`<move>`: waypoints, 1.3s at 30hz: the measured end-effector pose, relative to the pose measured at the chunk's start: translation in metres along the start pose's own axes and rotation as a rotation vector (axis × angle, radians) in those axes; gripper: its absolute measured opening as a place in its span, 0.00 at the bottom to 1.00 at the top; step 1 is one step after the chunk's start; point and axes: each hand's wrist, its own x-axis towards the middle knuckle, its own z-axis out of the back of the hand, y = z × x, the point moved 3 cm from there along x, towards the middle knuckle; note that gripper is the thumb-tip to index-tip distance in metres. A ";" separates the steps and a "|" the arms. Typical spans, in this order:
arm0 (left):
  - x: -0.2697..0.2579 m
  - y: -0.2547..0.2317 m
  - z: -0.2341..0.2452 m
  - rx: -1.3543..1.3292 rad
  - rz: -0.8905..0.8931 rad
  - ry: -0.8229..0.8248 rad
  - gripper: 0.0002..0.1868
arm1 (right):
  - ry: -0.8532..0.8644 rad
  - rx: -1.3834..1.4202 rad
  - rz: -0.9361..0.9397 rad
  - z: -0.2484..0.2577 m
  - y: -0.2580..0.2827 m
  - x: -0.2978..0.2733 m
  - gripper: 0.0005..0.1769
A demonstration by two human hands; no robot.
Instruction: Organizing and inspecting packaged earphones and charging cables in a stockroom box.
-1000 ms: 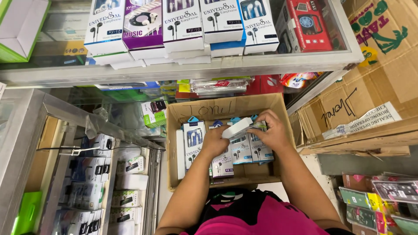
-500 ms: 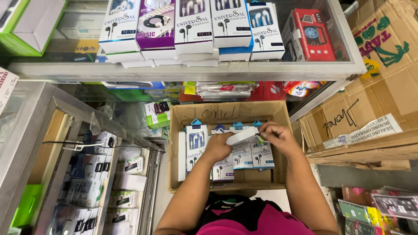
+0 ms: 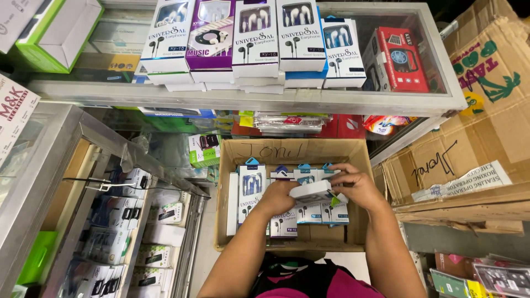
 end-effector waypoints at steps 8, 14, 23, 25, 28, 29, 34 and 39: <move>0.000 0.003 -0.002 -0.055 -0.005 0.062 0.26 | 0.151 0.113 -0.018 -0.002 0.008 -0.001 0.09; -0.005 0.007 -0.003 -0.263 0.060 0.123 0.28 | 0.088 0.437 -0.086 0.011 0.005 -0.005 0.02; 0.008 0.067 -0.022 -0.492 0.051 0.276 0.32 | -0.110 0.574 -0.149 0.011 -0.057 -0.002 0.03; 0.001 0.040 -0.016 -0.536 -0.042 0.285 0.37 | -0.168 0.597 -0.134 0.010 -0.055 0.002 0.02; -0.024 -0.041 0.013 0.004 -0.036 -0.050 0.58 | -0.370 0.638 -0.206 0.008 -0.049 0.008 0.05; -0.027 -0.056 0.010 0.193 -0.163 -0.194 0.64 | -0.409 0.663 -0.195 0.005 -0.049 0.007 0.05; -0.016 -0.050 -0.025 0.485 -0.131 -0.273 0.66 | -0.414 0.700 -0.210 -0.006 -0.056 0.008 0.04; -0.027 -0.046 0.003 0.462 -0.200 -0.175 0.66 | -0.433 0.786 -0.337 0.009 -0.050 0.002 0.07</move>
